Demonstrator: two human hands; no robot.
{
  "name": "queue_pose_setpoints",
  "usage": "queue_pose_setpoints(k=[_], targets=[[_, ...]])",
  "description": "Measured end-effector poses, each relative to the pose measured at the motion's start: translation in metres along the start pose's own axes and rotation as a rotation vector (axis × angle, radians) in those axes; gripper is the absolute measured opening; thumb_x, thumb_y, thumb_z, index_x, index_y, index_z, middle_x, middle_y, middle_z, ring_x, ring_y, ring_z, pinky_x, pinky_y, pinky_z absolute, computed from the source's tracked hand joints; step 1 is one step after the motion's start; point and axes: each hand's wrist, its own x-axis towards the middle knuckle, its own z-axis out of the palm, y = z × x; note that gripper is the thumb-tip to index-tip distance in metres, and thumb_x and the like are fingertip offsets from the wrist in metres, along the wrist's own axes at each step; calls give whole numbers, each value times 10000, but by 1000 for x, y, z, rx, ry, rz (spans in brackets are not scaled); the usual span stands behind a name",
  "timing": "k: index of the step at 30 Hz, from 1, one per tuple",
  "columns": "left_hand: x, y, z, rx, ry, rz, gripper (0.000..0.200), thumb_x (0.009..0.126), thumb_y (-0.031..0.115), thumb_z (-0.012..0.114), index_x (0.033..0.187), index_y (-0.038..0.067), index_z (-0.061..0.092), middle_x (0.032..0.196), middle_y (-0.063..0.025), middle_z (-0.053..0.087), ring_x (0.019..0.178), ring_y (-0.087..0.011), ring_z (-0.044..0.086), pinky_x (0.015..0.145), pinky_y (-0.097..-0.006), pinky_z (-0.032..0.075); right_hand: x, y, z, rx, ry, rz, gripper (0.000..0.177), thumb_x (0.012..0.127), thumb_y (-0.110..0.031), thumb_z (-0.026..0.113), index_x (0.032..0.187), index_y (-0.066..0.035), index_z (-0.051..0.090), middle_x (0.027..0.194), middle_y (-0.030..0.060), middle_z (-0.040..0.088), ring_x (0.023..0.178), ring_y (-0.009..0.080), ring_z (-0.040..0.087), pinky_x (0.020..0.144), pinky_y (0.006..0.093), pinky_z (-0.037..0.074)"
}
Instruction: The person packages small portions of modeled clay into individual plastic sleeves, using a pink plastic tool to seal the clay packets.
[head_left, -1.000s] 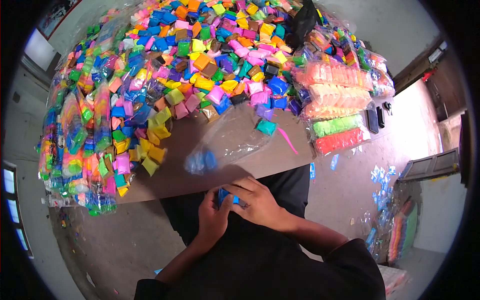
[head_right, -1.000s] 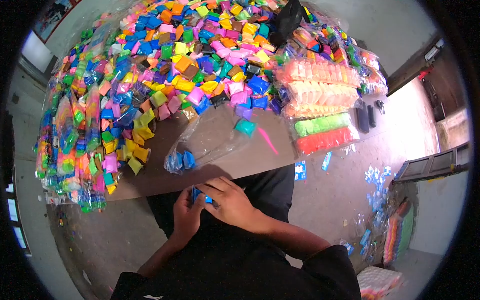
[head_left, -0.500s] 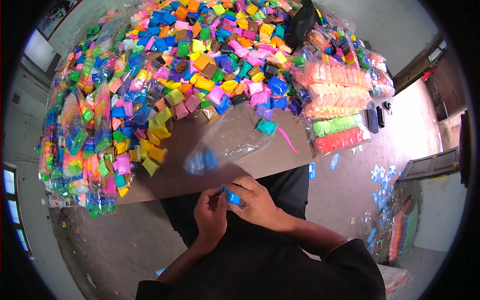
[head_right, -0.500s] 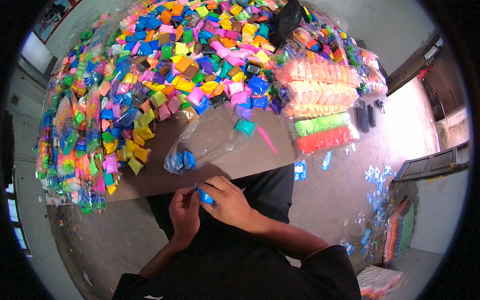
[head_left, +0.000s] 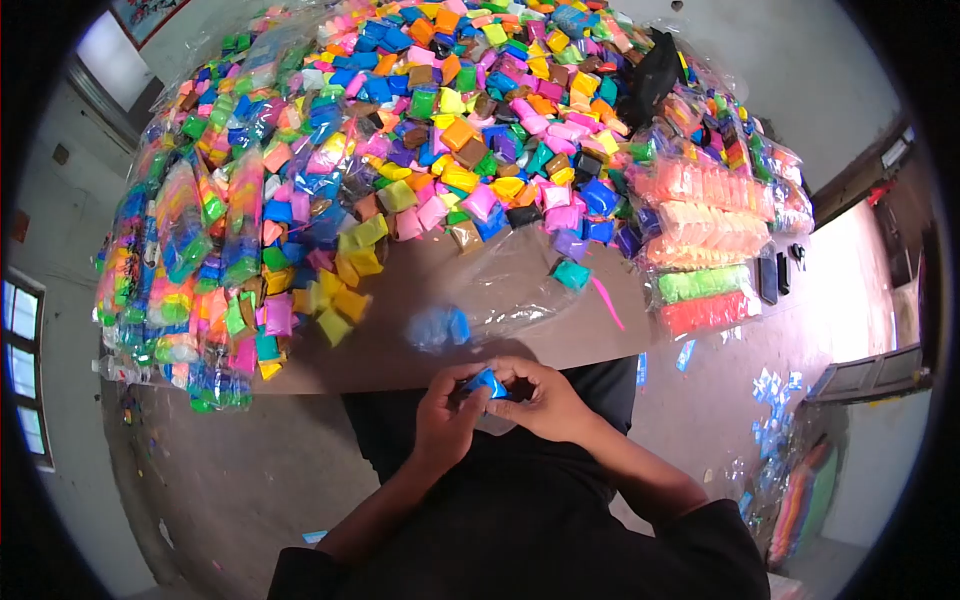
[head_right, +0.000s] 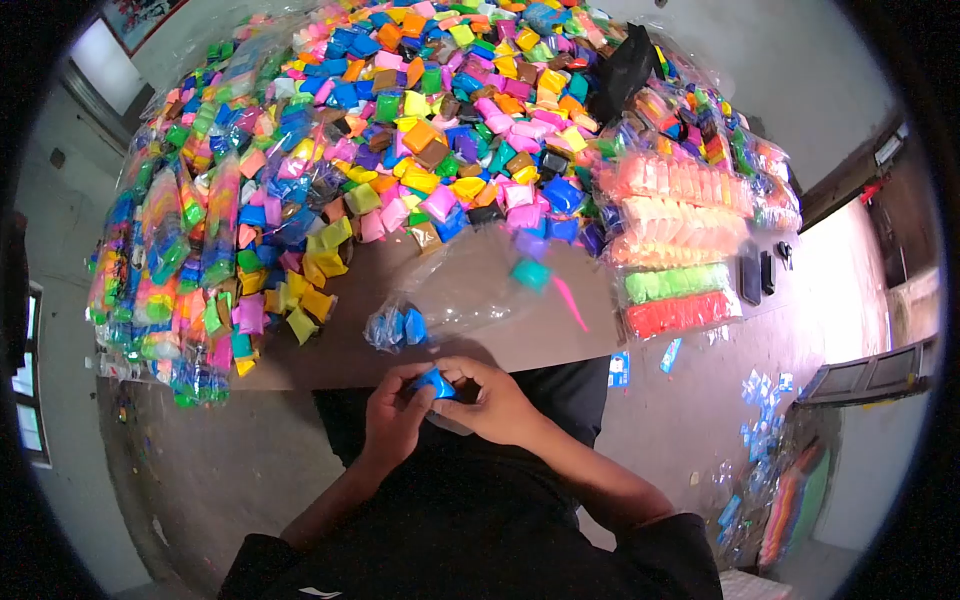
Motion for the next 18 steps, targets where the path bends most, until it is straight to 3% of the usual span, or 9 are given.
queue_pose_setpoints(k=[3,8,10,11,12,14,15,17,18], targets=[[5,7,-4,303,-105,207,290,994,65,636,1273,6,582,1157,-63,616,1055,-112,587,941,-291,480,5,-3,-3,-144,-23,-50,444,907,-87,766,1311,-39,588,1026,9,660,920,66,586,816,253,487],[4,4,-8,102,105,129,281,991,33,608,1268,11,568,1103,-66,615,1006,-114,606,902,-274,501,22,-39,-8,-363,41,22,386,849,-113,815,1171,-31,618,874,-4,612,801,59,560,709,258,476],[7,1,-21,119,168,146,275,991,13,586,1265,10,570,1080,-69,616,987,-112,610,883,-265,511,39,-42,-10,-383,246,-48,345,814,-116,829,1052,-17,600,826,7,580,750,73,532,670,274,469],[8,1,-27,132,233,195,254,991,9,584,1244,8,569,1063,-65,617,972,-114,613,880,-267,517,49,-41,-11,-526,356,-163,320,813,-102,803,1004,-12,561,834,82,617,710,181,607,660,336,498],[11,1,-34,145,300,246,233,991,5,582,1224,5,569,1045,-62,618,956,-116,616,877,-269,522,59,-46,-12,-529,359,-166,320,813,-102,803,1004,-12,561,834,82,617,710,181,607,660,336,498],[15,-6,-50,203,311,232,219,977,10,605,1193,18,568,1102,-69,600,981,-118,605,883,-292,526,75,-55,-12,-736,479,-120,338,805,-108,787,1022,-11,546,861,175,645,765,351,665,699,407,521],[19,-11,-58,368,331,296,323,937,33,655,1243,9,555,1148,-100,598,1029,-174,612,910,-322,512,82,-48,-13,-767,461,-102,397,797,-130,776,1098,-5,551,949,251,657,885,453,656,775,482,527],[26,-6,-61,535,353,359,433,897,57,705,1293,-1,541,1194,-131,595,1077,-230,619,936,-352,497,95,-39,-8,-853,420,-71,419,795,-121,763,1140,-5,556,984,256,656,921,451,654,806,494,528],[33,7,-59,797,311,425,591,849,125,764,1362,14,493,1263,-158,561,1141,-280,585,990,-412,472,100,-34,-5,-940,378,-39,445,794,-113,750,1182,-4,562,1018,261,654,957,449,652,836,507,530]])
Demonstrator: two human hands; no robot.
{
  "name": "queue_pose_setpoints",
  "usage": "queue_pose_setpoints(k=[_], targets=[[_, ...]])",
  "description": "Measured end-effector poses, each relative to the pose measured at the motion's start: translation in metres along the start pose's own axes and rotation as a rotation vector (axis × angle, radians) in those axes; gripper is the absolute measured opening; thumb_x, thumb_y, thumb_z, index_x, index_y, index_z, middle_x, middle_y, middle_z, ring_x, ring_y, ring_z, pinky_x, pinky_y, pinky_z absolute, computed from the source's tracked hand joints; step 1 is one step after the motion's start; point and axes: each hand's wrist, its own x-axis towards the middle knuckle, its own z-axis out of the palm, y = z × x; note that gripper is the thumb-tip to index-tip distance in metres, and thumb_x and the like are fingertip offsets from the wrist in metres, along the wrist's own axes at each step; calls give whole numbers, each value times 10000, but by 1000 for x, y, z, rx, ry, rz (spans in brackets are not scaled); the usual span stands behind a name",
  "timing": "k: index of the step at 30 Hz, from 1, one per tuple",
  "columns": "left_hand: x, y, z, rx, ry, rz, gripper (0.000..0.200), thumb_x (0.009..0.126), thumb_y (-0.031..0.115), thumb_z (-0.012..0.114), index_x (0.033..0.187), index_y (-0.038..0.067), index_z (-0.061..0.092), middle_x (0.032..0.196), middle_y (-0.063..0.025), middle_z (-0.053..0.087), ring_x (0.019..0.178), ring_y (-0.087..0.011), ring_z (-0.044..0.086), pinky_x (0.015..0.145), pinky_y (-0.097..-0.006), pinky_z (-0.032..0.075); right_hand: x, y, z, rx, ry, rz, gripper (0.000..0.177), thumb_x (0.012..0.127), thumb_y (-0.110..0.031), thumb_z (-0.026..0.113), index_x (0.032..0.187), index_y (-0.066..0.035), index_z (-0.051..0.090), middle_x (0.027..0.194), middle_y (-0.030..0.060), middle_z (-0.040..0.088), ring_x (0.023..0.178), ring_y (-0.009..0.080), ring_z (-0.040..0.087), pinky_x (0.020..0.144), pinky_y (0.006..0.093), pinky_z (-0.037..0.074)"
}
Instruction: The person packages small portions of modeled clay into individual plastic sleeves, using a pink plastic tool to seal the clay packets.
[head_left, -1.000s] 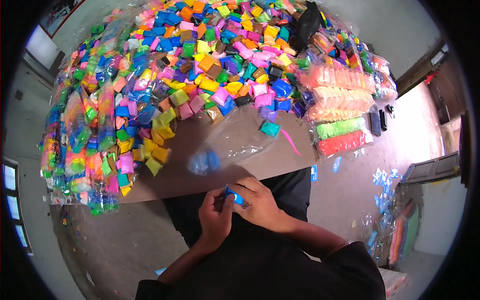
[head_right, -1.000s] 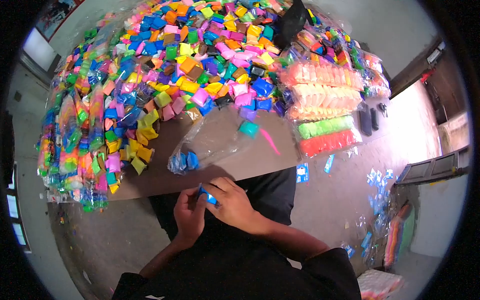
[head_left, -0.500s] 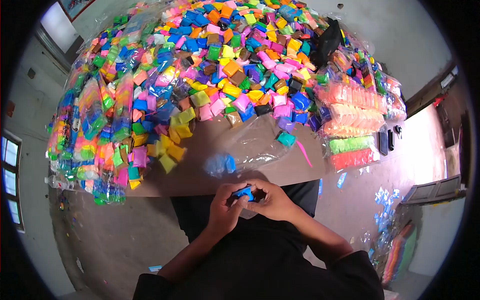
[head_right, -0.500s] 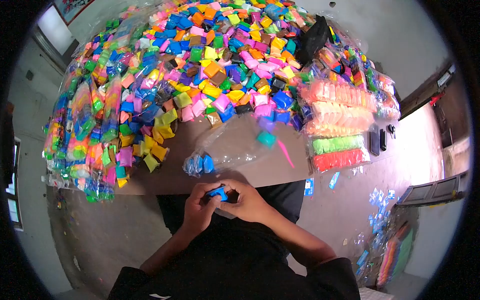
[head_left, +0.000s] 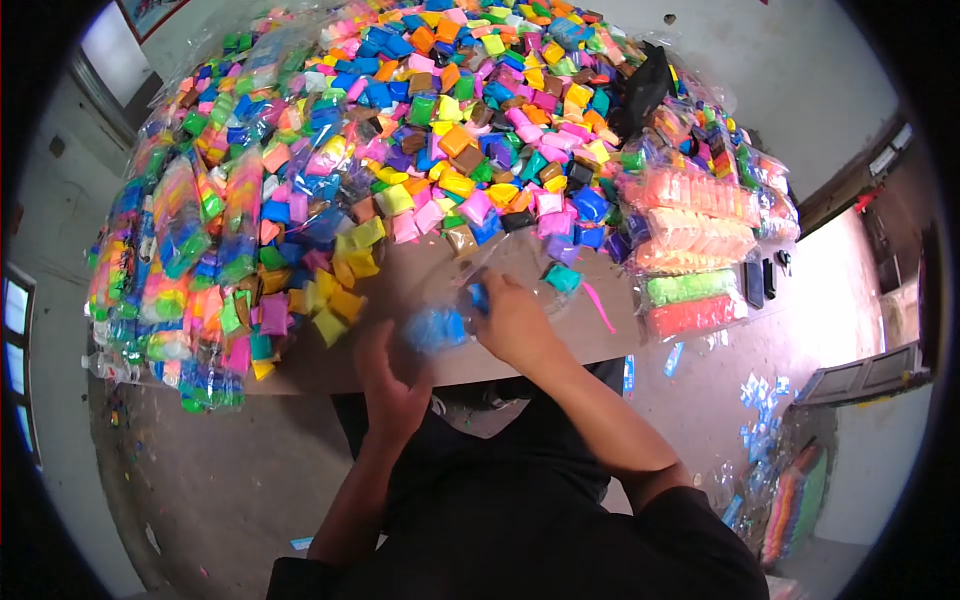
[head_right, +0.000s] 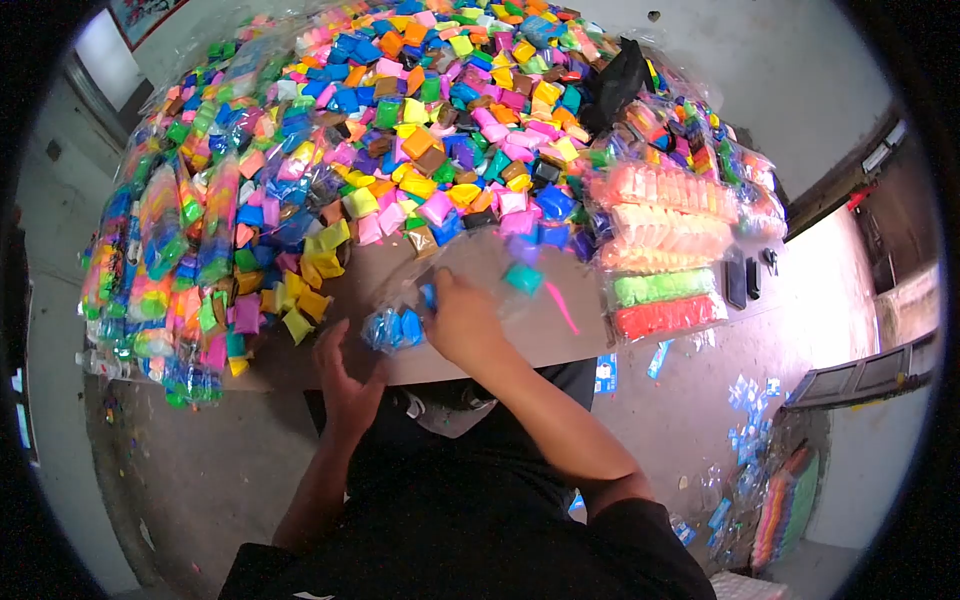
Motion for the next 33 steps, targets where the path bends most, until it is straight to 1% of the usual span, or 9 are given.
queue_pose_setpoints(k=[1,4,10,16,20,23,25,30,33], targets=[[9,4,-1,234,-55,124,753,801,194,823,1431,29,444,1331,-185,526,1205,-331,550,1043,-473,447,0,3,8,-1,-1,-3,445,794,-113,750,1182,-4,562,1018,261,654,957,449,652,836,507,530],[19,-10,7,18,-215,85,930,736,238,861,1497,22,373,1350,-230,524,1268,-414,505,1088,-505,401,-3,3,16,0,-51,-160,501,786,-93,715,1257,-16,561,1104,282,634,1026,462,630,897,523,525],[21,-22,30,59,-177,-7,875,724,190,850,1463,24,412,1326,-239,544,1232,-420,530,1066,-483,423,-6,-5,-4,41,-249,-169,661,731,-101,737,1340,34,520,1210,289,581,1119,464,589,977,497,496],[13,-27,46,92,-70,24,875,679,149,865,1433,38,436,1287,-219,559,1193,-416,547,1051,-479,434,-4,7,8,150,-192,-244,477,830,-143,669,1276,-7,571,1211,271,625,1139,454,601,978,506,491],[12,-25,48,107,-46,48,896,672,149,873,1440,37,425,1281,-208,563,1195,-407,550,1052,-479,434,-2,13,18,118,-215,-159,412,865,-158,659,1236,7,594,1158,283,647,1091,465,621,961,514,487],[14,-13,32,23,-66,-6,878,714,178,869,1451,47,412,1292,-196,560,1203,-387,551,1052,-474,433,-4,10,11,134,-231,-139,404,895,-205,663,1231,8,594,1133,291,647,1077,474,621,952,521,484],[21,-7,9,-137,-44,149,798,791,205,836,1453,47,418,1270,-189,576,1194,-372,561,1055,-459,433,-6,7,4,142,-242,-110,416,908,-234,669,1236,9,589,1131,294,642,1082,477,615,948,524,485],[99,-73,-36,349,241,22,337,868,284,766,1070,36,658,1035,-180,661,1027,-387,624,915,-483,477,-11,9,-3,-13,-143,-188,472,917,-279,690,1271,6,564,1157,279,620,1092,480,600,933,529,492],[160,-108,-44,659,183,-64,371,846,382,760,973,38,707,1021,-193,686,1026,-385,633,898,-497,488,-21,-16,-25,88,-34,-148,458,902,-220,703,1274,8,564,1189,264,611,1068,463,610,920,507,504]])
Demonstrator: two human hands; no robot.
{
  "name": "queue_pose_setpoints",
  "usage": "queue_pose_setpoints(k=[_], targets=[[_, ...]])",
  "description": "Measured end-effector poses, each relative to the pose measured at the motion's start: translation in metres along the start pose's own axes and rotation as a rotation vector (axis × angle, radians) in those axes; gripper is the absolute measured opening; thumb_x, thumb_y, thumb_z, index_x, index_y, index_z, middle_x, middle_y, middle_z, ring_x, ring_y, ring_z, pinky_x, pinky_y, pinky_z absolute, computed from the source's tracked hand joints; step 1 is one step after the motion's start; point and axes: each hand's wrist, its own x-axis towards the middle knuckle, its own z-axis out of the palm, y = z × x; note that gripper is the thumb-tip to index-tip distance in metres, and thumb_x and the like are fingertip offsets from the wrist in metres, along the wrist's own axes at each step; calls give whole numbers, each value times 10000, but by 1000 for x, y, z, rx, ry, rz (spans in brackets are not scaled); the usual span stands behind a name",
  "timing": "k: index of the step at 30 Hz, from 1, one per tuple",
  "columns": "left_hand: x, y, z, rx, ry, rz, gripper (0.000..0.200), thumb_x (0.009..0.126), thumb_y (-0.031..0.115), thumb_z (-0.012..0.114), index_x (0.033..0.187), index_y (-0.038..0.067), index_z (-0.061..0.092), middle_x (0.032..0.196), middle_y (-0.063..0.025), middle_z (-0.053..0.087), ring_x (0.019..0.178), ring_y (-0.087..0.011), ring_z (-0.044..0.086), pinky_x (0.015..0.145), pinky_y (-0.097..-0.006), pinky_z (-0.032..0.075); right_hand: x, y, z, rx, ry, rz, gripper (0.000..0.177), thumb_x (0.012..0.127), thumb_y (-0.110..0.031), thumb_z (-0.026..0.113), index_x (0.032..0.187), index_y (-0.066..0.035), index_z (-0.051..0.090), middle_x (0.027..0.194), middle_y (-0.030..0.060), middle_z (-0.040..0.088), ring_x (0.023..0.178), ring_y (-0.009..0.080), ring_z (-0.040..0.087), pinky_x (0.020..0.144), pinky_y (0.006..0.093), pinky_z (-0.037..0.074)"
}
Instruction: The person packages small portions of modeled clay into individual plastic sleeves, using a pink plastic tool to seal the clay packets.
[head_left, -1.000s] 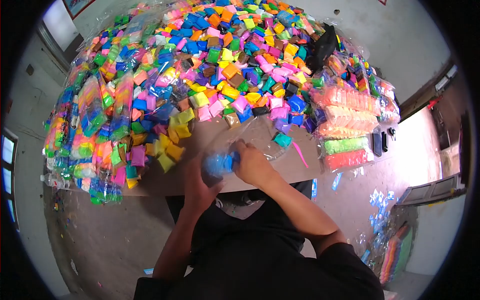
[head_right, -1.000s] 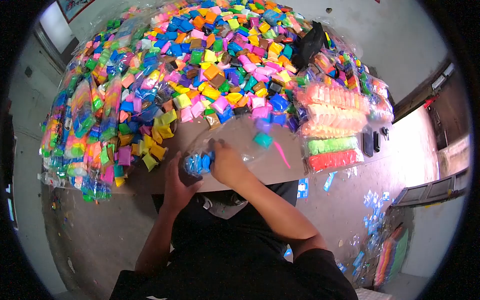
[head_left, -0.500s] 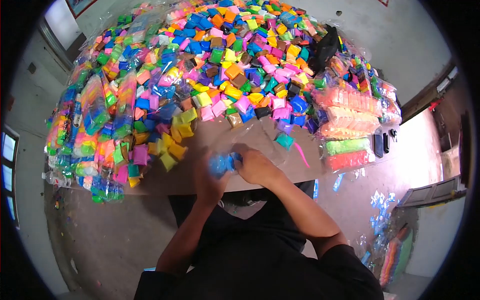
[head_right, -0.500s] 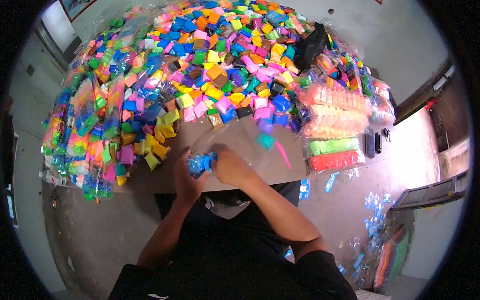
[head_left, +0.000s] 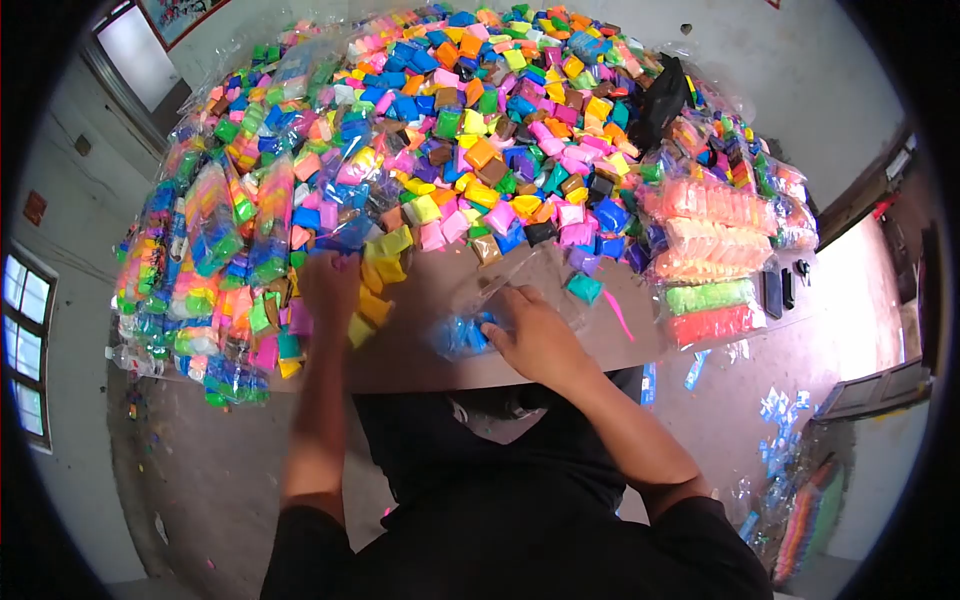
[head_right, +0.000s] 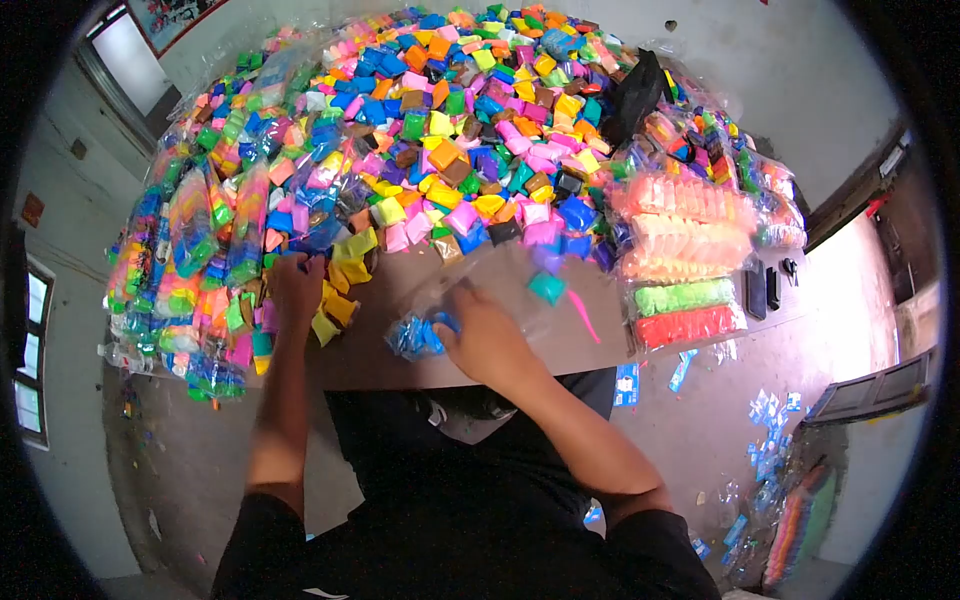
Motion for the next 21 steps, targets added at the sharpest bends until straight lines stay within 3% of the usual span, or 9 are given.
queue_pose_setpoints(k=[4,6,9,10,12,13,15,19,21], targets=[[44,7,28,196,-231,-167,478,774,444,798,956,10,716,1081,-199,690,1037,-387,643,902,-498,503,-13,-9,-9,93,84,-68,442,888,-148,711,1273,12,568,1200,248,603,1047,450,618,902,466,516],[54,2,42,214,-183,-108,529,744,497,808,924,7,729,994,-212,730,950,-406,701,823,-501,541,-23,-9,-15,137,165,-165,397,874,-100,723,1233,14,601,1159,234,614,1014,433,631,886,423,523],[55,-3,50,51,-98,-70,531,744,490,816,955,12,720,943,-209,731,914,-392,707,828,-471,544,-41,-8,-24,194,187,-115,336,876,-88,720,1180,24,634,1114,211,624,1005,392,646,880,392,522],[50,4,36,57,-102,-64,531,744,490,816,955,12,720,943,-209,731,914,-392,707,828,-471,544,-49,-9,-28,201,190,-110,336,876,-88,720,1180,24,634,1114,211,624,1005,392,646,880,392,522],[31,17,-2,-211,-157,-188,515,795,453,793,1030,8,688,952,-218,705,923,-420,671,864,-502,522,-63,-7,-36,286,180,-27,300,875,-89,712,1145,24,647,1105,207,634,953,396,654,816,391,540],[18,26,-20,-204,-162,-189,515,795,453,793,1030,8,688,952,-218,705,923,-420,671,864,-502,522,-71,-4,-34,294,177,-23,300,875,-89,712,1145,24,647,1105,207,634,953,396,654,816,391,540],[-14,34,-47,-217,-83,-108,391,871,363,747,1037,17,671,982,-220,708,916,-416,674,814,-495,519,-85,2,-26,361,248,-9,252,860,3,701,1108,31,666,1045,153,644,921,248,671,826,328,526],[-66,-17,-22,-55,139,-39,356,918,336,716,999,-5,658,953,-189,717,858,-383,681,767,-484,512,-95,8,-13,444,191,-48,237,856,23,703,1090,34,666,1047,154,645,863,251,664,790,327,534],[-55,-61,-21,-620,-249,-471,377,946,372,701,973,1,643,839,-99,691,734,-253,651,658,-390,510,-91,8,-6,491,128,-18,246,842,54,696,1085,33,666,1027,134,656,872,214,660,792,300,525]])
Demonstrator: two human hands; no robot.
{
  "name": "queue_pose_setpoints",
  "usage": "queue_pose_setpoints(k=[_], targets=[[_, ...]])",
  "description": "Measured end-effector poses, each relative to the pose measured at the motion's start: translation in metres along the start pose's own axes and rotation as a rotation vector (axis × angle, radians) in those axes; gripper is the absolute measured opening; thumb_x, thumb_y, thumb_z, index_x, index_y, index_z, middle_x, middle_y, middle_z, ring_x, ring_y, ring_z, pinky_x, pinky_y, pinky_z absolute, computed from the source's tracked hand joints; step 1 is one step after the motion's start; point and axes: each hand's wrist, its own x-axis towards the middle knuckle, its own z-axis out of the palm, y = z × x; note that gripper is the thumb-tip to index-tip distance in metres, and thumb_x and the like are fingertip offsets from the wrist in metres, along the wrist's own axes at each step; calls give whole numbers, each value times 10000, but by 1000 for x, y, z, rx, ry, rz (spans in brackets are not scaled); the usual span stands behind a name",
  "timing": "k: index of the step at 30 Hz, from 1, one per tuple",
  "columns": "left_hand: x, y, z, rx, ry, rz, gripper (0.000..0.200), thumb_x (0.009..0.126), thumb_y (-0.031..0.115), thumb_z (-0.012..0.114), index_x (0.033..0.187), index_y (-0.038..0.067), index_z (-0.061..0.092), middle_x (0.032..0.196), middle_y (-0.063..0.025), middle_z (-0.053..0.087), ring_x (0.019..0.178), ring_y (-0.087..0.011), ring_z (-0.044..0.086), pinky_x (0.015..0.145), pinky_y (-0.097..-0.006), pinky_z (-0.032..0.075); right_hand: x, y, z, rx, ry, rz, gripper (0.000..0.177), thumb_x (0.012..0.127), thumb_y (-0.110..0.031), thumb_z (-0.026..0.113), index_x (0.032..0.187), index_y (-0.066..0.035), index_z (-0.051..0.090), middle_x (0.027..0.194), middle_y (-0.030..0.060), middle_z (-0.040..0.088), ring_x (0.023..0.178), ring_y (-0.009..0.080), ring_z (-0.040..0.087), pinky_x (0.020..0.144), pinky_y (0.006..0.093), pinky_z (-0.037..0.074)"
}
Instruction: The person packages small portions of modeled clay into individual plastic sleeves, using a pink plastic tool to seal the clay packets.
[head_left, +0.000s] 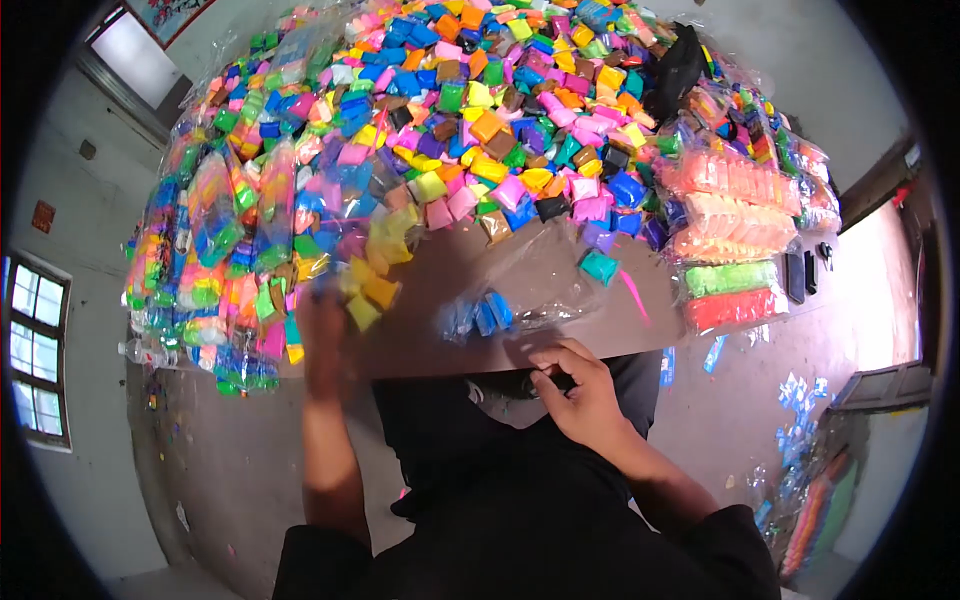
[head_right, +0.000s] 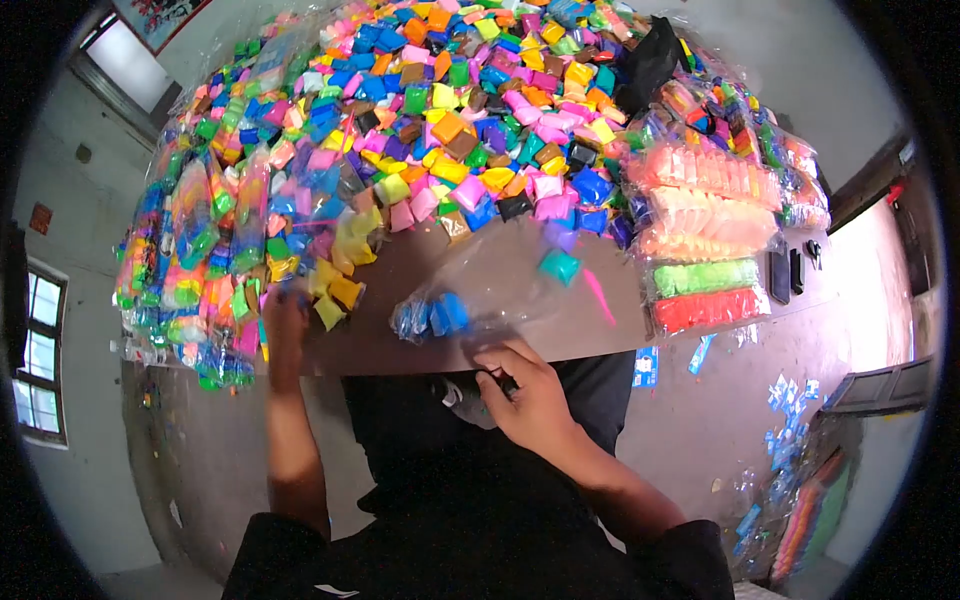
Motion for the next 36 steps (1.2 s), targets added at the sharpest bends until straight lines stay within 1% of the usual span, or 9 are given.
queue_pose_setpoints(k=[1,4,6,10,14,17,19,26,36], targets=[[-2,22,-10,-274,14,-232,357,981,400,661,939,47,628,743,-17,615,652,-116,567,556,-282,455,3,0,3,1,-10,-2,246,842,54,696,1085,33,666,1027,134,656,872,214,660,792,300,525],[-13,70,-22,-671,32,-330,236,1002,350,633,963,122,588,755,-12,623,554,-76,500,471,-213,396,6,-2,12,-6,-33,-45,239,837,66,692,1072,36,662,1022,127,654,868,208,656,786,299,523],[-37,66,-12,-749,24,-345,248,1012,361,613,992,115,585,791,-23,638,598,-109,537,511,-242,441,9,-4,17,10,-56,-47,233,837,72,685,1065,35,661,1016,121,652,866,204,655,787,298,522],[-105,68,18,-1327,-284,-766,287,1027,339,582,1159,87,620,945,-72,658,803,-192,605,748,-339,507,2,-6,26,29,-72,-29,240,833,81,681,1068,33,663,1024,120,653,866,202,654,788,303,523],[-156,80,38,-1427,-452,-856,283,1038,347,543,1160,103,616,989,-98,662,867,-221,622,792,-374,514,0,-11,35,82,-151,36,213,844,9,699,1053,6,656,998,154,642,929,355,672,815,389,545],[-152,78,42,-1572,-582,-762,275,1031,323,560,1172,93,612,1053,-130,662,889,-236,618,785,-373,515,0,-11,40,62,-173,-18,204,849,-2,700,1048,5,654,1002,157,645,906,339,680,794,385,552],[-130,70,38,-1579,-398,-634,260,1026,292,575,1191,94,606,1067,-127,661,888,-231,617,800,-368,514,3,-16,40,59,-200,9,202,853,-5,698,1049,5,651,1013,157,645,891,318,688,778,376,557],[-173,117,32,-1489,-512,-646,257,1050,276,547,1211,87,609,1119,-123,648,923,-216,600,816,-358,479,-6,-13,45,79,-188,-20,300,811,15,745,1096,-9,656,1091,157,639,894,292,696,772,363,564],[-230,161,69,-1074,-552,-321,286,1001,147,649,1245,31,554,1176,-102,647,1075,-191,623,963,-354,502,2,-18,25,-3,86,-152,495,743,20,850,1201,12,664,1132,123,667,948,194,647,795,297,522]])
